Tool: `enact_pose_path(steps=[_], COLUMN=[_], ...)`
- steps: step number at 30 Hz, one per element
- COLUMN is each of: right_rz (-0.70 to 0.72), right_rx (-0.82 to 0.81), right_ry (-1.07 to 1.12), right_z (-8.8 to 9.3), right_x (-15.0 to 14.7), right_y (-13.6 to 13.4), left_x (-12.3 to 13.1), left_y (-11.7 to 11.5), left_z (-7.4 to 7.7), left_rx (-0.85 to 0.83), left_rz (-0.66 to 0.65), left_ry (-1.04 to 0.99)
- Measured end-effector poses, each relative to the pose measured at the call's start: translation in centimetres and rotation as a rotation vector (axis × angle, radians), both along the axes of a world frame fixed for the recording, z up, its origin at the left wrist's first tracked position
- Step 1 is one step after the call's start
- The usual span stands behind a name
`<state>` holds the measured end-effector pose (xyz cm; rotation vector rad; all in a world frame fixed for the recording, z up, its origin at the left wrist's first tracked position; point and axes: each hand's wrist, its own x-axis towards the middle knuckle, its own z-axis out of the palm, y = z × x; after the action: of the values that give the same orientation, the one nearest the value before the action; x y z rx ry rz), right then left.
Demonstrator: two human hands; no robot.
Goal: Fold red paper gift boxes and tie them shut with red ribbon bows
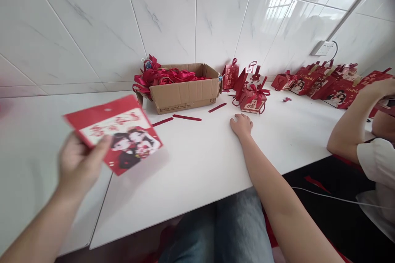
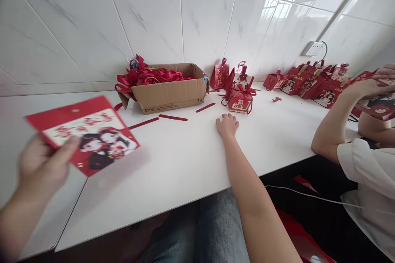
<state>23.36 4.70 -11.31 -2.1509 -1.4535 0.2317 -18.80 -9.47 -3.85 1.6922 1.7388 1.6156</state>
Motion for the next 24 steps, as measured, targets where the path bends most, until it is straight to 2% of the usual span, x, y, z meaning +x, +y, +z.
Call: enact_pose_path(steps=[1,4,5,7,13,20,22,24], right_rz=[0.0,-0.004,-0.005,-0.007,-0.027,-0.026,0.036,0.189], right_rx=[0.011,0.04,0.048,0.061,0.074,0.142,0.211,0.299], right_ry=[0.006,0.025,0.031,0.042,0.075,0.145,0.157,0.183], right_z=[0.0,-0.1,-0.2,-0.2,-0.3,0.4,1.2,2.3], right_x=[0.0,0.0,0.0,0.0,0.0,-0.5,-1.7,-3.5], right_y=[-0.1,-0.2,-0.2,-0.2,0.0,-0.2,-0.9,-2.0], left_x=[2.3,7.7,8.8,10.1,10.6,10.3,10.5,10.8], left_y=[0.2,1.1,1.5,2.2,3.2,2.9,2.6,2.3], left_z=[0.5,0.9,0.7,0.2,-1.4,-1.3,-1.3,-1.5], left_rx=[-0.03,-0.093,-0.107,-0.112,-0.088,-0.07,-0.071,-0.077], left_rz=[-0.01,-0.22,-0.272,-0.295,-0.264,-0.259,-0.259,-0.281], left_ry=[-0.102,-0.201,-0.198,-0.204,-0.321,-0.309,-0.307,-0.302])
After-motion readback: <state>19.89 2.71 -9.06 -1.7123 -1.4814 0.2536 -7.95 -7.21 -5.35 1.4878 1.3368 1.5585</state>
